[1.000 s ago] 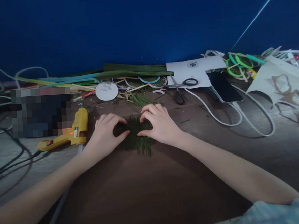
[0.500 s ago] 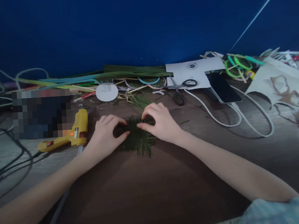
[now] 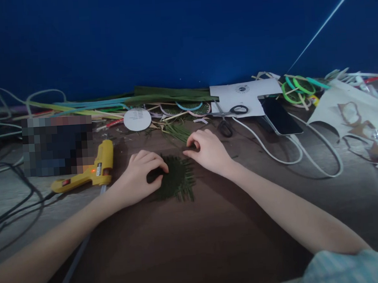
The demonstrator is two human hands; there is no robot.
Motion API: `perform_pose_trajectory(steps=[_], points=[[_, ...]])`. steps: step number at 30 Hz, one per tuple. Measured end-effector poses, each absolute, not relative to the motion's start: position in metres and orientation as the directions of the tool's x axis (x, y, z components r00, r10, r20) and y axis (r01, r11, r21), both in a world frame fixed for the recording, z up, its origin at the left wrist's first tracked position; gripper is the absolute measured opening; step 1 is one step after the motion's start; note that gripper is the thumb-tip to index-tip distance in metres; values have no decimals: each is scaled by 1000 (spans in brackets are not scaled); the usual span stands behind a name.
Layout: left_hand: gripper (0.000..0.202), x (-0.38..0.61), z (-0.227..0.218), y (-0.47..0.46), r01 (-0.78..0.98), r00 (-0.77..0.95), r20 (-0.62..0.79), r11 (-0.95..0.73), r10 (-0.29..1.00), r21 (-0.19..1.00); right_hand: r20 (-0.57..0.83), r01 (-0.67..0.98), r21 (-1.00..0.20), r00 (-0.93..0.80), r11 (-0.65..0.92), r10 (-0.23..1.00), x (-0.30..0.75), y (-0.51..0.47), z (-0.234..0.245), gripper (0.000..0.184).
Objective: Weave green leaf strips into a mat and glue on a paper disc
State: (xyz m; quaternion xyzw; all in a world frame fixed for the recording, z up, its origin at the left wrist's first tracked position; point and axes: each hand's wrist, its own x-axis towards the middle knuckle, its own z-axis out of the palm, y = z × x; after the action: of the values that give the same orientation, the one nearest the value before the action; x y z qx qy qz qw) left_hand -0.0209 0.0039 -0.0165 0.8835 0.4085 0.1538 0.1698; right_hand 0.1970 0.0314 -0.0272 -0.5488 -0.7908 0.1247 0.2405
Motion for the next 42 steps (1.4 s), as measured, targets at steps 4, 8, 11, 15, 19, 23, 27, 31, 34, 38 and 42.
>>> perform_pose_trajectory(steps=[4, 8, 11, 15, 19, 23, 27, 31, 34, 38, 42], points=[[16, -23, -18, 6, 651, 622, 139, -608, 771, 455, 224, 807, -469, -283, 358, 932, 197, 32, -28, 15], [15, -23, -19, 8, 639, 625, 128, -598, 770, 484, 251, 793, -489, -271, 363, 929, 197, 33, -28, 16], [15, -23, -18, 8, 629, 629, 118, -593, 768, 502, 318, 746, -546, -234, 380, 919, 199, 33, -27, 15], [15, -24, -18, 8, 624, 627, 114, -584, 771, 518, 375, 678, -655, -92, 334, 922, 201, 34, -27, 11], [15, -24, -19, 8, 626, 621, 104, -572, 777, 531, 345, 574, -775, 32, 265, 938, 202, 36, -27, 9], [14, -24, -17, 9, 635, 593, 104, -543, 798, 549, 338, 576, -770, 2, 275, 941, 203, 38, -30, 8], [15, -23, -16, 9, 640, 567, 112, -521, 816, 565, 357, 682, -649, -119, 337, 927, 203, 38, -31, 9], [15, -23, -17, 9, 642, 554, 110, -508, 825, 574, 387, 733, -569, -161, 373, 908, 204, 38, -31, 11], [15, -22, -17, 9, 637, 542, 112, -494, 833, 592, 393, 757, -520, -200, 396, 897, 204, 38, -32, 6], [17, -23, -15, 11, 626, 503, 107, -447, 858, 639, 332, 789, -481, -241, 384, 912, 205, 40, -36, 5], [18, -24, -14, 12, 597, 468, 135, -425, 873, 681, 321, 793, -483, -234, 371, 918, 206, 41, -37, 6]])
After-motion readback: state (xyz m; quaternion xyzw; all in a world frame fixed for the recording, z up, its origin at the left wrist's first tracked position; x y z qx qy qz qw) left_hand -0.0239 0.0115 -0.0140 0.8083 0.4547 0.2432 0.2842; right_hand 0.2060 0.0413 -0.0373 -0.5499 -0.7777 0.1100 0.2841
